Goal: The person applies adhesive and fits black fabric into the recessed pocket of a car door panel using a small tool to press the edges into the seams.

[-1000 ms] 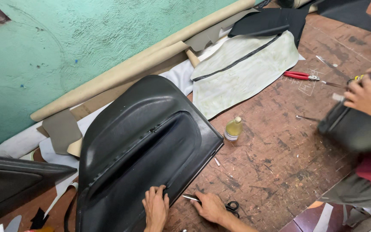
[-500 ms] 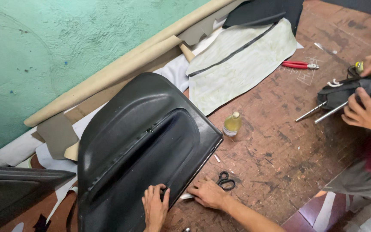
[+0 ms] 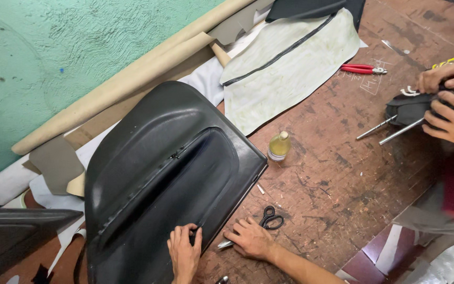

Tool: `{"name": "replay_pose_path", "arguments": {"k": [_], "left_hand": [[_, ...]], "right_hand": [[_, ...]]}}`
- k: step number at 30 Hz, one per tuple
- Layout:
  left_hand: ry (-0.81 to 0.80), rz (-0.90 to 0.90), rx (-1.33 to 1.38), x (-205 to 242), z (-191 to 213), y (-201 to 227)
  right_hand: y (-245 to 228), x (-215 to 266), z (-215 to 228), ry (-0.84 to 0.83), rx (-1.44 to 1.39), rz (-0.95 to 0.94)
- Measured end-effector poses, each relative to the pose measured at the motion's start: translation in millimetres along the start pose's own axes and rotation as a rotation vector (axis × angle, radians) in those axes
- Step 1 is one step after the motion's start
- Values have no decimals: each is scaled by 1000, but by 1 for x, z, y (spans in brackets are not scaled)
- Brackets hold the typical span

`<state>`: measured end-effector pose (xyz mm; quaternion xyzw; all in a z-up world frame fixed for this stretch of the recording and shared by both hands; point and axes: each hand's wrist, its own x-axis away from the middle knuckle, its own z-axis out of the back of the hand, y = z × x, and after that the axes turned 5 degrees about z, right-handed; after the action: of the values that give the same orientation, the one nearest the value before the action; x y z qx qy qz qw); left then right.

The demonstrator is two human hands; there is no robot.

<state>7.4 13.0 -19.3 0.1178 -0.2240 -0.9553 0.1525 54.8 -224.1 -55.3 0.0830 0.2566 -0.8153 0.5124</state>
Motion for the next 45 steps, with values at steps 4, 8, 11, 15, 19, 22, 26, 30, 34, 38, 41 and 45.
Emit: {"name": "replay_pose_path", "arguments": {"k": [4, 8, 11, 15, 19, 22, 26, 30, 34, 38, 41, 45], "left_hand": [[-26, 46, 2, 0, 4, 7], [-76, 98, -6, -1, 8, 12], [-82, 126, -1, -1, 10, 14], [-61, 97, 28, 1, 10, 14], [-45, 69, 24, 0, 11, 13], [-103, 86, 45, -3, 13, 11], [-161, 98, 39, -8, 17, 10], [-208, 138, 42, -13, 23, 18], [-218, 140, 119, -19, 35, 40], [-306, 228, 346, -27, 58, 77], [-355, 297, 626, -30, 84, 112], [-604, 178, 1105, -22, 135, 155]], "right_hand": [[-2, -1, 2, -26, -10, -11], [-3, -3, 2, -54, -20, -35], [-3, -3, 3, -55, -31, -40], [-4, -2, 3, -20, -17, -31], [-3, -3, 2, -64, -15, -28], [-3, -4, 1, -25, 1, -12], [-2, -4, 2, -56, -10, -19], [-4, -6, 3, -94, -25, -55], [-3, -5, 3, -125, -48, -80], [-2, -6, 3, -131, -21, -54], [-2, -7, 3, -173, -9, -63], [-2, -11, -1, 113, 126, 49]]}}
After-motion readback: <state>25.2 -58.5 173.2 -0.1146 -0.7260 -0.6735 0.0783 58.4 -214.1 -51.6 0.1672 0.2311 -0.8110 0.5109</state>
